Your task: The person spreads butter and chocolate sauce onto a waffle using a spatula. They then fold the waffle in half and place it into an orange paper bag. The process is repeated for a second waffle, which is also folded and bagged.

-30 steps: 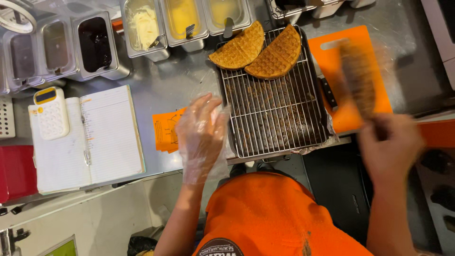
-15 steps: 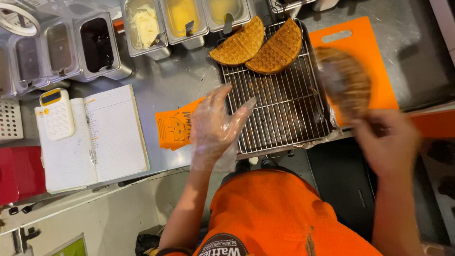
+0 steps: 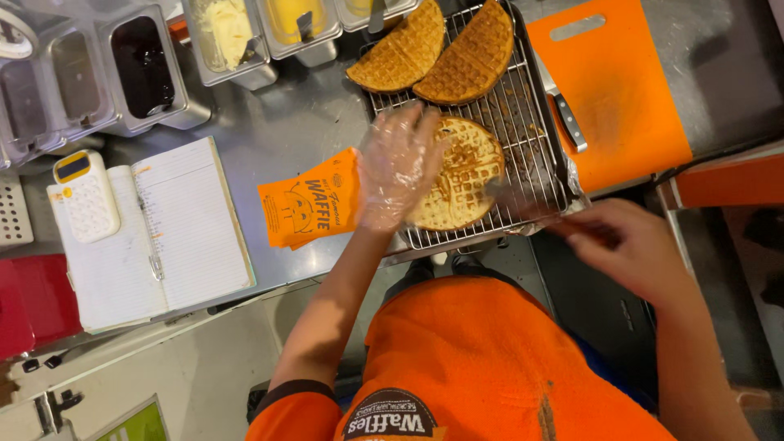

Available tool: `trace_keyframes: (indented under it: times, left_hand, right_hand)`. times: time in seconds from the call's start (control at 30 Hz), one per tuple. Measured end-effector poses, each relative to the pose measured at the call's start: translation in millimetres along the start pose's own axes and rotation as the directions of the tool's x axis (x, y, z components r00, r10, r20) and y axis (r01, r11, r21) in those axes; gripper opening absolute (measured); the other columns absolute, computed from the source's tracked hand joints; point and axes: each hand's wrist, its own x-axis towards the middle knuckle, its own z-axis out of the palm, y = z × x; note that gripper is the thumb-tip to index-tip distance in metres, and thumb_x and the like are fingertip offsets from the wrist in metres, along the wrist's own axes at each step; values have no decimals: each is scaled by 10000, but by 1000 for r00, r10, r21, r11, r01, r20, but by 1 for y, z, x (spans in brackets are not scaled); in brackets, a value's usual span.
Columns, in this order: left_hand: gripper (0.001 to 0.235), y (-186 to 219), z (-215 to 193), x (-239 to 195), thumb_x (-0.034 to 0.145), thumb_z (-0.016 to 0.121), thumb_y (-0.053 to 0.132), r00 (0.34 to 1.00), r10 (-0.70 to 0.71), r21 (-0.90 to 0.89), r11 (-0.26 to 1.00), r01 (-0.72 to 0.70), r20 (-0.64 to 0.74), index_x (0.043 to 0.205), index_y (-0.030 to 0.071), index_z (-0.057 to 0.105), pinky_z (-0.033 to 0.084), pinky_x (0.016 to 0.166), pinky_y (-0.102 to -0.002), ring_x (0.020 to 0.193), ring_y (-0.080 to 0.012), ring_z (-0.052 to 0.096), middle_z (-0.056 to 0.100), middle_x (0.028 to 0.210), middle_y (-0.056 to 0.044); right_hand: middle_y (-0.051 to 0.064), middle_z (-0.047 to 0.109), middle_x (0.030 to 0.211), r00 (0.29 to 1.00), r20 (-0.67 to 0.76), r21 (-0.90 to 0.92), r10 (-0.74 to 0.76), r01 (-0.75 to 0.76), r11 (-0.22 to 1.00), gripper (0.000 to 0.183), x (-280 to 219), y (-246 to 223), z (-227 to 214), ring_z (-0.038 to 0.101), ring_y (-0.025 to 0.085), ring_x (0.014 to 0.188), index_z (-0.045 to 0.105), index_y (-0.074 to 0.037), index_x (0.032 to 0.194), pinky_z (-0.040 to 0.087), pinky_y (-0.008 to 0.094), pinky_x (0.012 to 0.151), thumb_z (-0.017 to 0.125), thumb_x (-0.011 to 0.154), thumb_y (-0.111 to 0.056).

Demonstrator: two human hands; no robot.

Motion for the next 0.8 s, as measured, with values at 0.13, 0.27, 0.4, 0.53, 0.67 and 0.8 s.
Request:
trace_keyframes:
  times: [0.13, 0.27, 0.4, 0.53, 0.67, 0.8]
  left_hand:
    - [721, 20, 0, -5, 1034, 382, 587, 965, 142, 27, 988, -151, 219, 1591, 133, 329, 112, 1229, -562, 1498, -413, 300, 269, 1634, -244]
    - [716, 24, -3, -7, 1053, 357, 584, 943, 128, 30, 989, -144, 307, 1627, 164, 282, 91, 1268, -537, 1537, -417, 273, 242, 1663, -227]
    - [704, 24, 1, -6, 1041, 428, 566, 960, 136, 29, 989, -147, 245, 1604, 158, 321, 148, 1240, -570, 1503, -426, 314, 294, 1637, -234]
    - [702, 25, 1, -8, 1028, 485, 574, 975, 138, 67, 986, -151, 176, 1596, 184, 352, 213, 1223, -601, 1480, -433, 354, 332, 1634, -226]
    - [695, 26, 5, -13, 1042, 456, 600, 974, 96, 88, 989, -116, 205, 1594, 199, 326, 213, 1229, -604, 1476, -437, 341, 290, 1631, -225]
    - [713, 5, 3, 13, 1059, 332, 600, 793, 373, -82, 920, -383, 482, 1636, 209, 182, 90, 1293, -507, 1571, -379, 161, 129, 1702, -180]
  right_hand:
    - [97, 730, 915, 943, 234, -169, -237, 279, 945, 285, 23, -3, 3, 696, 252, 866, 767, -45, 1011, 540, 360, 765, 799, 754, -162]
    - [96, 720, 973, 978, 101, -323, -183, 206, 924, 288, 49, 9, -50, 701, 232, 880, 755, -83, 1058, 548, 350, 779, 761, 778, -149]
    - [118, 675, 961, 965, -199, -458, -170, 62, 887, 193, 55, 6, -32, 658, 271, 929, 741, -61, 1070, 527, 380, 821, 772, 914, -169]
    - [111, 646, 1040, 945, -206, -535, -254, 109, 838, 214, 16, -30, 11, 617, 332, 1072, 714, -42, 1093, 513, 421, 892, 737, 905, -141]
    - [74, 650, 924, 999, -7, -388, -36, 31, 921, 280, -27, -48, -7, 607, 294, 888, 740, -79, 1060, 503, 393, 774, 771, 812, -205]
    - [74, 650, 877, 981, 172, -247, -93, 134, 960, 328, -7, -31, -19, 631, 267, 874, 743, -76, 1040, 507, 369, 752, 772, 733, -190]
